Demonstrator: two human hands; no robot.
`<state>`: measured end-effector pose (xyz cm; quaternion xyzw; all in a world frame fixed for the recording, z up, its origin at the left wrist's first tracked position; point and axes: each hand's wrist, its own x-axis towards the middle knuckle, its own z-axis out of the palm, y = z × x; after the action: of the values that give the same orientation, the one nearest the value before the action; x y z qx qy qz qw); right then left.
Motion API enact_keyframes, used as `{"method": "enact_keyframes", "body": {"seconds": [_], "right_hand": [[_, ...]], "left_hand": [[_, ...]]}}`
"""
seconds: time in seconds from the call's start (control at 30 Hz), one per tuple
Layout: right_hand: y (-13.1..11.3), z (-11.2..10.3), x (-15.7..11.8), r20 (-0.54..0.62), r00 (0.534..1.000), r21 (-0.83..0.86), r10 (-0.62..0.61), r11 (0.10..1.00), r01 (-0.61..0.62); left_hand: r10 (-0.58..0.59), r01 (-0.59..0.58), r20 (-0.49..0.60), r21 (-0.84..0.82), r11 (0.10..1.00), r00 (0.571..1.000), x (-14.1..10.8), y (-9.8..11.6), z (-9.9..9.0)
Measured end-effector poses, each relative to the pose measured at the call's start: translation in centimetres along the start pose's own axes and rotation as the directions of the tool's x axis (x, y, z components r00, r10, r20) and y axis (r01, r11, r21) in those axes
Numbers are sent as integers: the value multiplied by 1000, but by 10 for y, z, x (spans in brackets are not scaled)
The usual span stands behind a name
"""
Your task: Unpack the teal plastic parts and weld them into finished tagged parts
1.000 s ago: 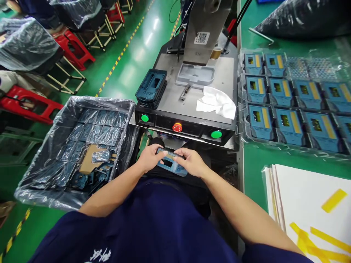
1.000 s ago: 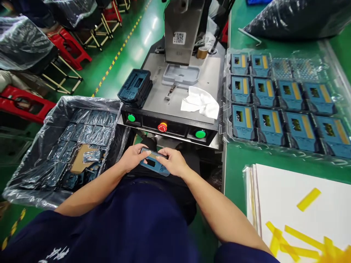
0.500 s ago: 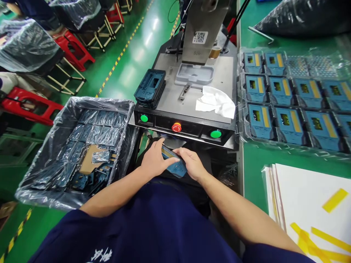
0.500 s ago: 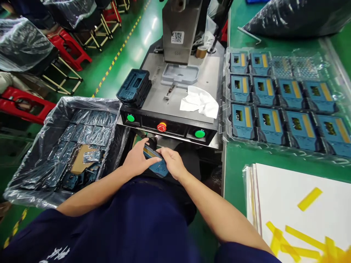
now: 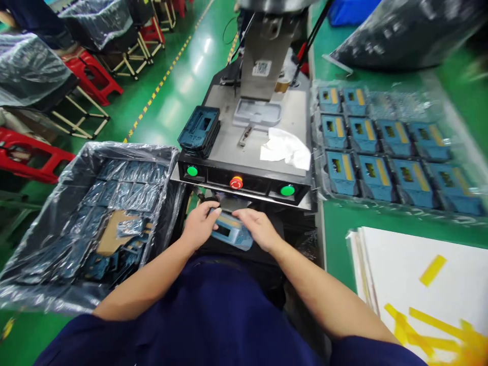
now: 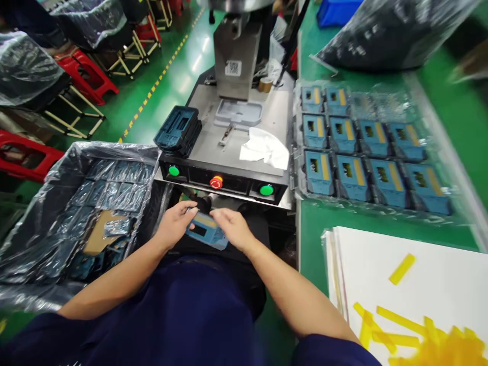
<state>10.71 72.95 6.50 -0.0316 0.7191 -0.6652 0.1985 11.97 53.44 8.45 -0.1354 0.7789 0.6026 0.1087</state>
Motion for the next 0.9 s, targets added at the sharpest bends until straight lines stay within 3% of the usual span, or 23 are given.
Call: {"method": "enact_keyframes", "body": {"seconds": [0.07, 0.17, 0.3, 0.43, 0.53, 0.63, 0.7, 0.77, 0.9], "right_hand": [[-13, -9, -5, 89, 981, -254, -175, 948, 192], [-34, -20, -16, 269, 916, -534, -299, 745, 400], [-53, -28, -30, 327, 893, -725, -310, 524, 448], [-66, -55, -34, 283, 851, -745, -443, 458, 486], [-76, -100, -25, 83, 811, -778, -579, 471, 416], [-82, -162, -4, -261, 700, -837, -665, 517, 180], [-81, -209, 14, -477, 591, -818, -650, 574, -29], [-79, -254, 33, -616, 487, -767, -619, 612, -194], [-78, -325, 68, -798, 371, -600, -474, 680, -421]], "left_hand": [[-30, 23, -54, -125, 992, 998, -1, 2, -1], [-128, 82, -132, -306, 948, 983, 0, 6, -4], [-247, 200, -51, -438, 876, 968, 5, 13, -2], [-208, 196, 23, -459, 867, 978, 5, 17, 3], [-198, 192, 29, -418, 888, 980, 6, 14, 4], [-230, 229, 43, -378, 897, 972, 9, 7, 2], [-255, 252, 39, -366, 896, 966, 11, 2, 1], [-279, 271, 28, -352, 896, 960, 13, -2, 2], [-304, 293, 7, -293, 910, 953, 19, -7, 6]]}}
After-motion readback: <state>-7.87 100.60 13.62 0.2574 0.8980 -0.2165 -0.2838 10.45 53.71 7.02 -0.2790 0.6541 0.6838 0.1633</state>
